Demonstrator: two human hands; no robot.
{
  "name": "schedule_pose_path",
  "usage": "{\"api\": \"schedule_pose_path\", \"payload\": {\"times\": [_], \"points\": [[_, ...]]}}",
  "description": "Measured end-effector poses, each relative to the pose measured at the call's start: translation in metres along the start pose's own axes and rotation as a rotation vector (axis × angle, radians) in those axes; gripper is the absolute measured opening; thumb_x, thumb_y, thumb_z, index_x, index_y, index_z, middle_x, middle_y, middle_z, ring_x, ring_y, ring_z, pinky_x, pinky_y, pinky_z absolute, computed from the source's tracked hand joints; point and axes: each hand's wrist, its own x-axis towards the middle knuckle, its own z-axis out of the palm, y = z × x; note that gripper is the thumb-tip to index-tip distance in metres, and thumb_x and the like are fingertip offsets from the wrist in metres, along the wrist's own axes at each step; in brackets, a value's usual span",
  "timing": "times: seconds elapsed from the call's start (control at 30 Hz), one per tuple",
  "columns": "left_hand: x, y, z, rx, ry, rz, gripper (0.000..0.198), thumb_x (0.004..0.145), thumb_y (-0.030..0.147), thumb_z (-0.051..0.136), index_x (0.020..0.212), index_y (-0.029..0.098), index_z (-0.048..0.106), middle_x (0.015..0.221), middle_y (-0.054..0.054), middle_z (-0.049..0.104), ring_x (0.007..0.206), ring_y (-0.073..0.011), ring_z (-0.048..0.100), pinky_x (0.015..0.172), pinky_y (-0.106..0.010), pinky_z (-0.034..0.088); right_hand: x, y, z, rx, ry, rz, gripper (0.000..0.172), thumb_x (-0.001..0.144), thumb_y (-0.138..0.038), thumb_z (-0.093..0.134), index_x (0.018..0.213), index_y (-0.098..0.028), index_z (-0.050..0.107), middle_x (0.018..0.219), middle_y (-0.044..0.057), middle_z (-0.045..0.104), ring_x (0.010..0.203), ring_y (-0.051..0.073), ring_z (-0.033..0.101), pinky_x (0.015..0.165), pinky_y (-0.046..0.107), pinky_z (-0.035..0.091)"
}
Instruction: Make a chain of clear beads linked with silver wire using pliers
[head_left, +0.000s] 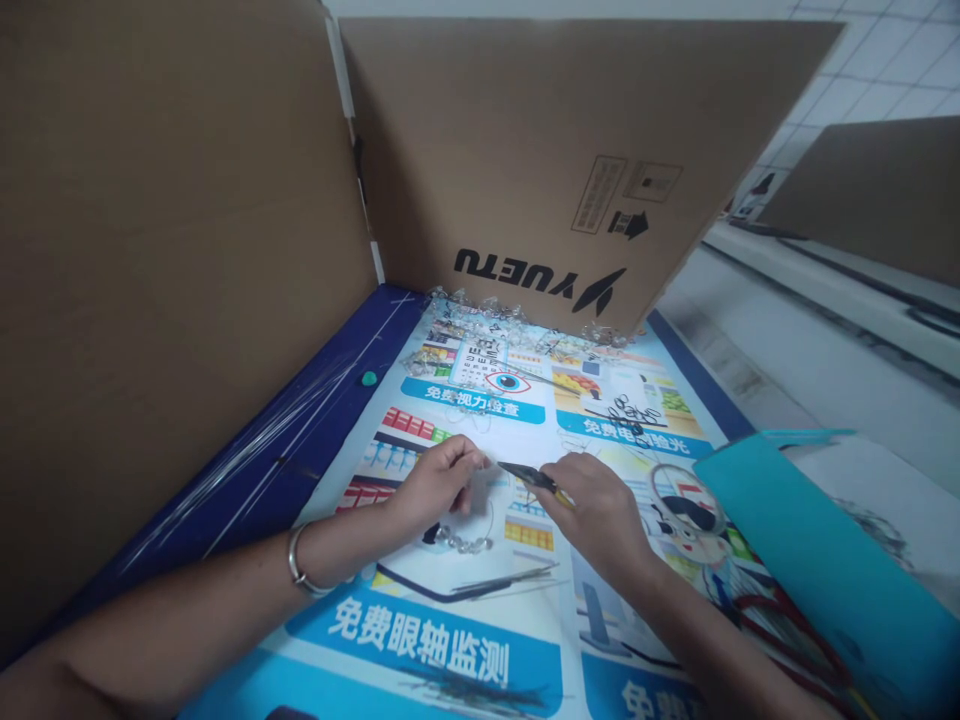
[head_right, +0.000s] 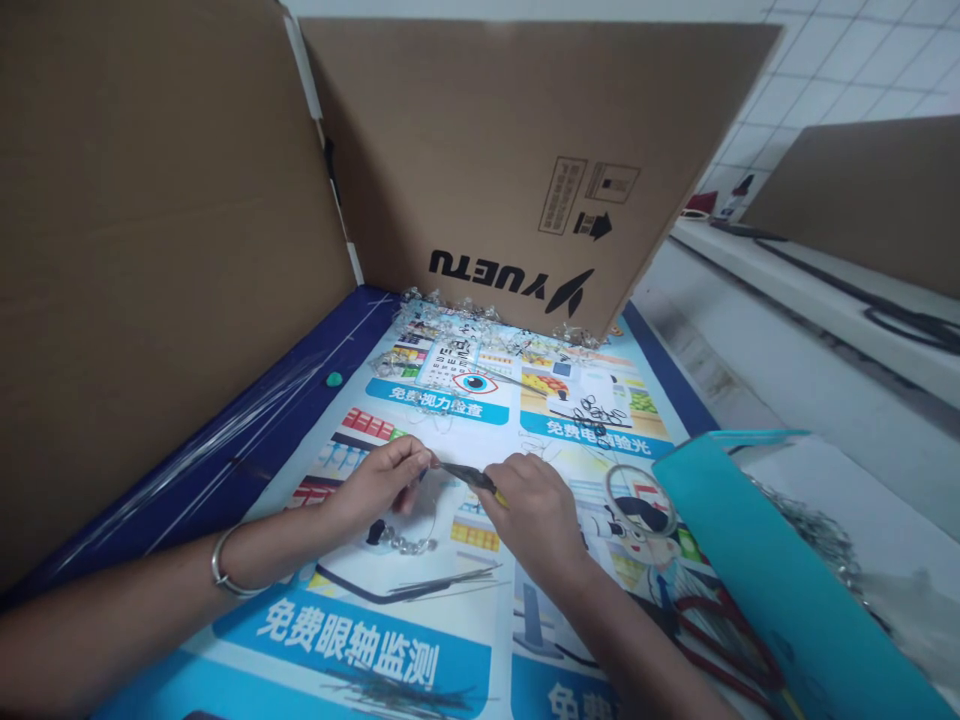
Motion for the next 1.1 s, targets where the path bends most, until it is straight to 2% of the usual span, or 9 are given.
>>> {"api": "schedule_pose_path", "payload": {"times": [0.13,0.27,0.5,0.67,0.87,1.1], "points": [[0.001,-0.001,-0.001,0.011,-0.001,0.016,0.025,0.084,0.040,0.044,0.078,0.016,0.050,0.041,0.007,0.045,0.034,-0.0063,0.038,0.037,-0.017,0.028,-0.001,0.000,0.000,-0.018,-0.082,0.006,0.019,0.084,-0.029,0.048,0.077,-0.019,0.063,0.073,0.007,0.062,0.077,0.019,0.056,0.072,0.031,0.042],[0.001,-0.002,-0.002,0.028,-0.013,0.003,0.027,0.085,0.041,0.043,0.077,0.016,0.051,0.041,0.006,0.045,0.033,-0.0061,0.038,0.035,-0.016,0.026,-0.002,0.002,0.001,0.038,-0.085,0.025,0.019,0.083,-0.031,0.049,0.079,-0.019,0.064,0.076,0.007,0.062,0.077,0.019,0.056,0.070,0.030,0.042],[0.001,-0.002,-0.004,-0.047,-0.086,0.010,0.026,0.085,0.041,0.044,0.076,0.017,0.045,0.063,0.003,0.054,0.039,-0.0035,0.044,0.037,-0.015,0.026,0.000,0.004,0.001,0.153,-0.168,0.198,0.021,0.082,-0.037,0.050,0.080,-0.020,0.062,0.075,0.004,0.060,0.073,0.017,0.055,0.066,0.027,0.042],[0.002,0.003,-0.007,-0.081,-0.143,0.050,0.025,0.082,0.041,0.050,0.091,0.018,0.046,0.072,0.003,0.053,0.047,-0.0046,0.048,0.042,-0.015,0.030,0.002,0.007,0.001,0.195,-0.205,0.251,0.025,0.082,-0.041,0.049,0.080,-0.020,0.063,0.073,0.003,0.060,0.071,0.016,0.054,0.064,0.026,0.041],[0.001,0.006,-0.012,0.024,-0.209,0.065,0.026,0.083,0.040,0.047,0.081,0.015,0.053,0.059,0.003,0.049,0.048,-0.0059,0.042,0.045,-0.017,0.029,0.002,0.008,0.000,0.209,-0.216,0.276,0.023,0.081,-0.040,0.051,0.081,-0.021,0.063,0.074,0.002,0.060,0.071,0.016,0.054,0.064,0.026,0.041],[0.000,0.005,-0.012,0.074,-0.183,0.067,0.025,0.080,0.039,0.053,0.076,0.015,0.054,0.056,0.003,0.050,0.049,-0.0063,0.040,0.046,-0.018,0.029,0.003,0.007,-0.001,0.208,-0.226,0.271,0.022,0.081,-0.040,0.050,0.079,-0.021,0.063,0.073,0.002,0.060,0.072,0.016,0.055,0.063,0.026,0.041]]}}
